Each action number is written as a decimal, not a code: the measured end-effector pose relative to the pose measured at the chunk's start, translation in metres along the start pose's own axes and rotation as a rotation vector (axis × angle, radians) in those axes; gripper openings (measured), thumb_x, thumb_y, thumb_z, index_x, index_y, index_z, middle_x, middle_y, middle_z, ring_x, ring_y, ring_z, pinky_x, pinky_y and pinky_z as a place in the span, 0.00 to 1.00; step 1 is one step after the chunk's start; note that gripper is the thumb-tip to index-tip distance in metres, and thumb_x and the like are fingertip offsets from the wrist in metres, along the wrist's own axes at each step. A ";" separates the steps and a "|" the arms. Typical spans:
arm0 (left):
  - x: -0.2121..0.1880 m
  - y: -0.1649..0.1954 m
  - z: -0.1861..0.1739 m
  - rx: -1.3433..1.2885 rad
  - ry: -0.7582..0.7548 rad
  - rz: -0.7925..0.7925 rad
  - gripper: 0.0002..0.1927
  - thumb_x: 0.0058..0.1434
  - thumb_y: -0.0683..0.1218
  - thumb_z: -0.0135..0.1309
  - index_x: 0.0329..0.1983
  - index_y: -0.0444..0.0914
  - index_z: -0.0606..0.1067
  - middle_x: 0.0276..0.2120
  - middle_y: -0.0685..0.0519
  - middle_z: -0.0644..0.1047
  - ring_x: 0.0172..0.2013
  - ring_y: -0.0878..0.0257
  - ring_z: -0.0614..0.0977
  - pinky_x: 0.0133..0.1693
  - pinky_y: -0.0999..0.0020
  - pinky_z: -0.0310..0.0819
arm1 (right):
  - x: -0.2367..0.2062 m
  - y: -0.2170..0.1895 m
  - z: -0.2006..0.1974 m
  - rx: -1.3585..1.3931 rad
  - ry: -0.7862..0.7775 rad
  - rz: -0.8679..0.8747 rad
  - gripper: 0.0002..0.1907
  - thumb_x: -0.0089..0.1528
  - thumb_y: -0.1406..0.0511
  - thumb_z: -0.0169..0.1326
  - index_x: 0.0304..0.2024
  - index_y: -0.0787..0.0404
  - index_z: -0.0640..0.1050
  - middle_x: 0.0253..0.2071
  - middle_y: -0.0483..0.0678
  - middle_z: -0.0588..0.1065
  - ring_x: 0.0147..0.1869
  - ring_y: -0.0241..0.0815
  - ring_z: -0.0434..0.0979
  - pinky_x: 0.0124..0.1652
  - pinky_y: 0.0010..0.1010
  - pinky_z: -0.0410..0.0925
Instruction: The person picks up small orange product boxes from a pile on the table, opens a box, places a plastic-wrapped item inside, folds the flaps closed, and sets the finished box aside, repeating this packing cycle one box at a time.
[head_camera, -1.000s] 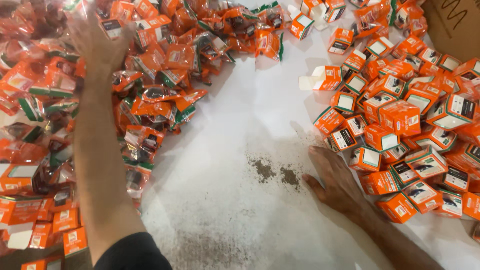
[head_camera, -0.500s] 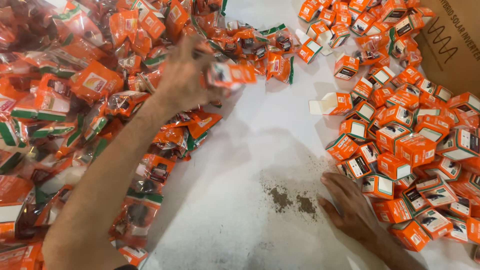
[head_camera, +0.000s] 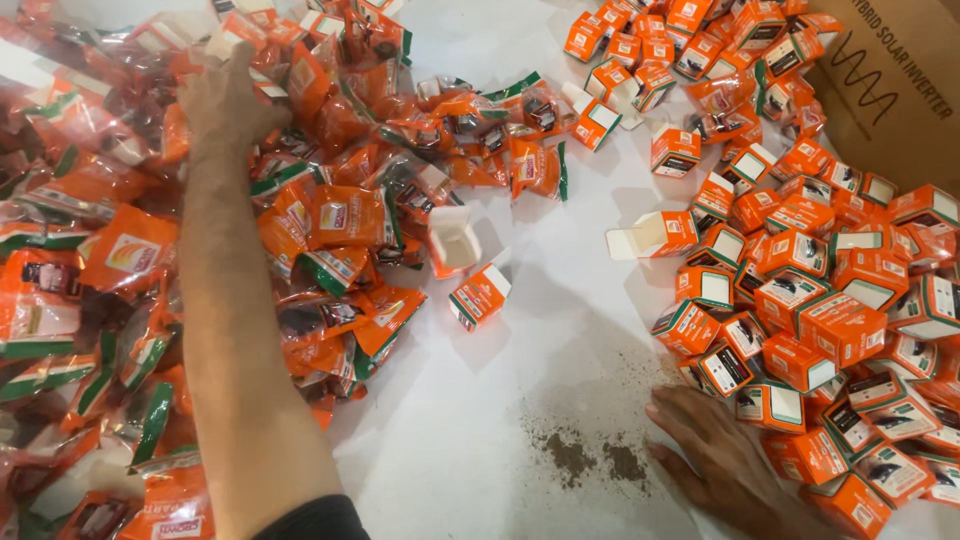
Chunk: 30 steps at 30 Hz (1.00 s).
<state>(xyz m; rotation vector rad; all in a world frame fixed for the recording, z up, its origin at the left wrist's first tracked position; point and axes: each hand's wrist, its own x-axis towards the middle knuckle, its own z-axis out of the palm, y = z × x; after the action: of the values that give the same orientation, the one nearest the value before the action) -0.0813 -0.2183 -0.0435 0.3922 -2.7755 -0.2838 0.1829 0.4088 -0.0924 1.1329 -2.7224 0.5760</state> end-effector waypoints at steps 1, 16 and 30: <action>-0.002 0.000 0.005 -0.022 0.102 0.093 0.43 0.46 0.52 0.73 0.66 0.47 0.69 0.56 0.38 0.73 0.55 0.35 0.73 0.52 0.41 0.69 | -0.001 -0.001 -0.001 0.000 -0.007 0.019 0.29 0.55 0.60 0.61 0.58 0.56 0.71 0.60 0.54 0.70 0.65 0.58 0.69 0.58 0.48 0.65; -0.158 0.132 -0.061 -0.418 -0.202 0.840 0.60 0.36 0.58 0.77 0.68 0.31 0.62 0.60 0.33 0.67 0.63 0.33 0.66 0.60 0.44 0.67 | 0.007 -0.007 -0.002 0.009 0.007 0.040 0.25 0.55 0.60 0.60 0.54 0.58 0.74 0.59 0.54 0.71 0.64 0.57 0.71 0.58 0.47 0.66; -0.114 0.094 -0.043 -0.460 -0.617 0.477 0.42 0.51 0.28 0.49 0.71 0.44 0.60 0.45 0.44 0.79 0.46 0.48 0.81 0.43 0.54 0.76 | 0.008 -0.009 -0.002 -0.016 -0.012 0.049 0.21 0.56 0.59 0.59 0.50 0.57 0.77 0.58 0.52 0.71 0.63 0.56 0.71 0.58 0.46 0.66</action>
<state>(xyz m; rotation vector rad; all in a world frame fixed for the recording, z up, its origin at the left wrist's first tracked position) 0.0152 -0.1021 -0.0144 -0.5545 -3.1113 -1.0322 0.1840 0.3985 -0.0857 1.0726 -2.7670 0.5541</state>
